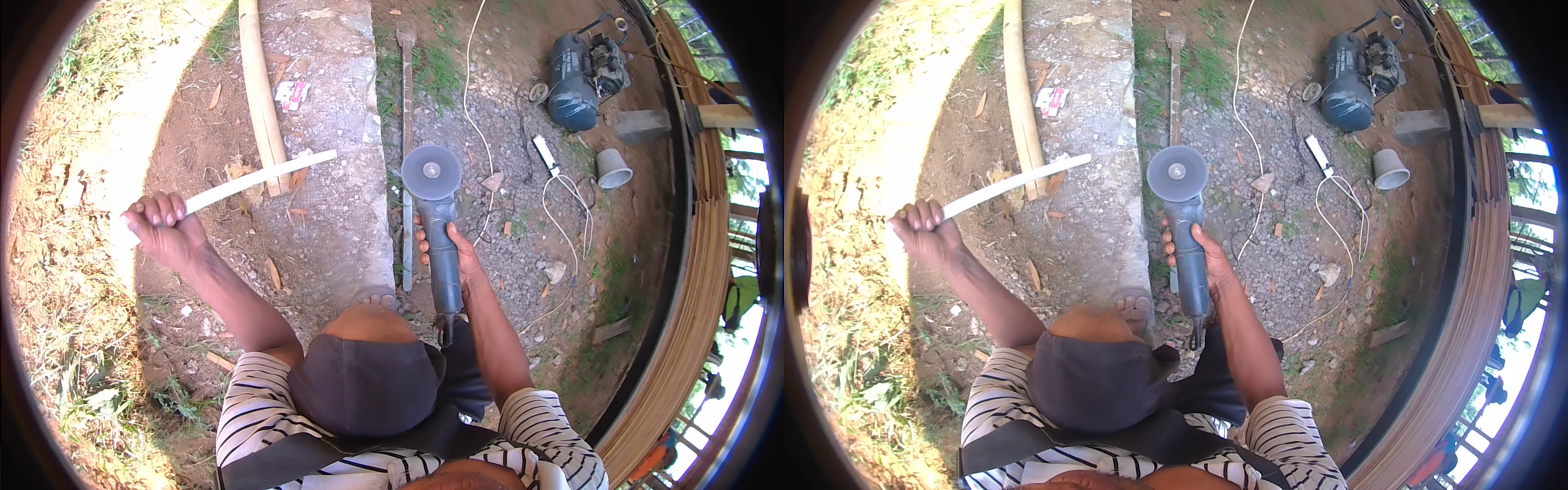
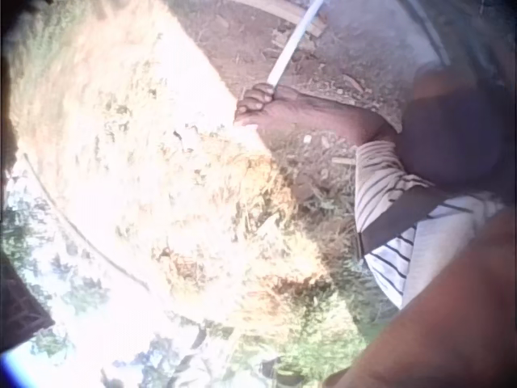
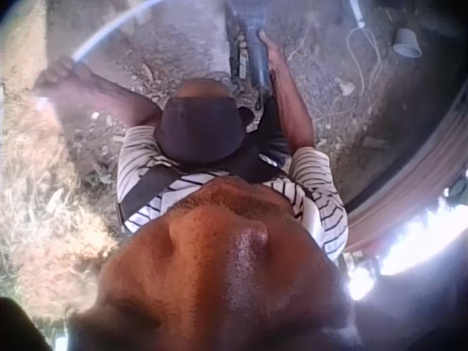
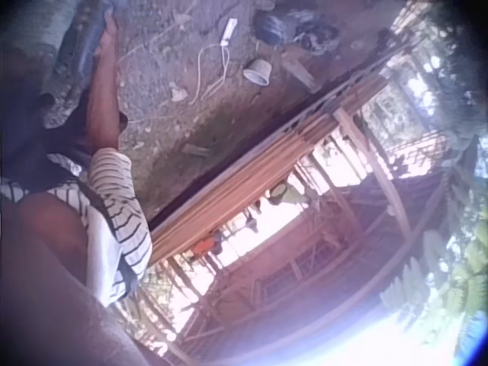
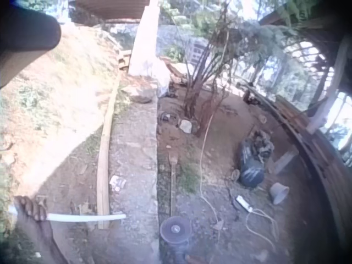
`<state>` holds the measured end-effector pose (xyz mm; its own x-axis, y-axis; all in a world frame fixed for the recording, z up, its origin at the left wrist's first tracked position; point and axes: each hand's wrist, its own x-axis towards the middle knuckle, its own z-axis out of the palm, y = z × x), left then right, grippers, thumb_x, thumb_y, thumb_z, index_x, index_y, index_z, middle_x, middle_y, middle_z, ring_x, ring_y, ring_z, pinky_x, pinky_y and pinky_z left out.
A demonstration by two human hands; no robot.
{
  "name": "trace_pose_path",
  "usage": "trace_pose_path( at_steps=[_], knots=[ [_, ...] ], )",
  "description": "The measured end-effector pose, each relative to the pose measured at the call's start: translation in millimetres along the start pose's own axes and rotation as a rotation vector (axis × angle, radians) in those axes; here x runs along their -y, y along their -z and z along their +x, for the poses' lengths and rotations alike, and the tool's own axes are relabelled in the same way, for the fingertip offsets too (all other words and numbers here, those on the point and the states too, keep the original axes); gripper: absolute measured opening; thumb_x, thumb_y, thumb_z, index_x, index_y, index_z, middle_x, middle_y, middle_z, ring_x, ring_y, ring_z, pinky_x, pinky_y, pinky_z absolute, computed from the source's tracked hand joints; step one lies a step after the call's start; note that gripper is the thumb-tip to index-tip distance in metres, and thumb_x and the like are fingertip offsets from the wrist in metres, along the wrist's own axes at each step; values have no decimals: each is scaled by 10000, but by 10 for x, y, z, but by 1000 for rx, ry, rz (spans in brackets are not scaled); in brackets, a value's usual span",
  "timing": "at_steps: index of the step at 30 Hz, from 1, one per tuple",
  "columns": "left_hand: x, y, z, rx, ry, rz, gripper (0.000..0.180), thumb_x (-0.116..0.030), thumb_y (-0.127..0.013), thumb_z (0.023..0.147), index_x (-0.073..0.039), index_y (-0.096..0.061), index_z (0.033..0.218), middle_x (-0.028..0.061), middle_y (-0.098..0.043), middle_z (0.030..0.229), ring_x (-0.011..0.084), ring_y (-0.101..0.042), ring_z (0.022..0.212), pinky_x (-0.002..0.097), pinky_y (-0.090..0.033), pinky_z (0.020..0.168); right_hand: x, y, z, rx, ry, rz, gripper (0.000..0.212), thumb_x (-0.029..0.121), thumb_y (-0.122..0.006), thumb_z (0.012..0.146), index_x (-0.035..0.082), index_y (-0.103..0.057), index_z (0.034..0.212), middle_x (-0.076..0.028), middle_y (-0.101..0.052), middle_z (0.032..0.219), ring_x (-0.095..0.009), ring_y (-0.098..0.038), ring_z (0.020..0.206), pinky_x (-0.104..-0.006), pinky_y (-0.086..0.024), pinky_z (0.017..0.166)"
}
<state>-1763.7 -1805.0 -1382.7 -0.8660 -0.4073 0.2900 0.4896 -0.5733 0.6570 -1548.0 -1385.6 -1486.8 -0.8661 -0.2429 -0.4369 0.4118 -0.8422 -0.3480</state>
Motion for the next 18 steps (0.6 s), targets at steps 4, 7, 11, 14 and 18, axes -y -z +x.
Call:
trace_pose_path(
  at_steps=[4,7,11,14,18],
  knots=[
    [-632,-211,-197,-5,-180,122,440,-453,-541,1054,-148,-472,744,-50,-352,590,86,-315,488,259,-314,447,-266,20,477,49,-115,13,581,396,-647,993,8,-496,1397,-98,-639,1090,-193,-668,915,-337,-610,778],
    [-885,-71,-244,-51,-213,135,429,-451,-507,1069,-142,-484,772,-48,-349,596,87,-318,487,260,-317,444,-460,-28,814,77,-170,36,567,394,-653,989,8,-515,1381,-103,-641,1086,-194,-672,903,-341,-613,770],
    [-1066,227,-291,-100,-222,92,427,-428,-485,1085,-132,-518,779,-42,-380,572,84,-341,469,257,-325,440,-709,-75,1061,87,-214,144,553,373,-649,984,5,-521,1376,-106,-641,1070,-195,-672,886,-345,-616,771],
    [-1155,405,-297,-61,-205,10,463,-440,-518,1071,-113,-602,754,-28,-438,527,92,-386,437,266,-333,440,-801,-47,1116,92,-212,201,546,367,-642,980,2,-527,1369,-108,-640,1073,-194,-670,885,-346,-614,768],
    [-1227,585,-271,3,-197,-61,516,-528,-596,1005,-80,-669,760,-22,-444,512,119,-408,434,294,-335,459,-829,-101,1158,65,-214,246,539,374,-631,982,-4,-539,1356,-115,-644,1073,-194,-667,884,-349,-611,761]
  ],
)
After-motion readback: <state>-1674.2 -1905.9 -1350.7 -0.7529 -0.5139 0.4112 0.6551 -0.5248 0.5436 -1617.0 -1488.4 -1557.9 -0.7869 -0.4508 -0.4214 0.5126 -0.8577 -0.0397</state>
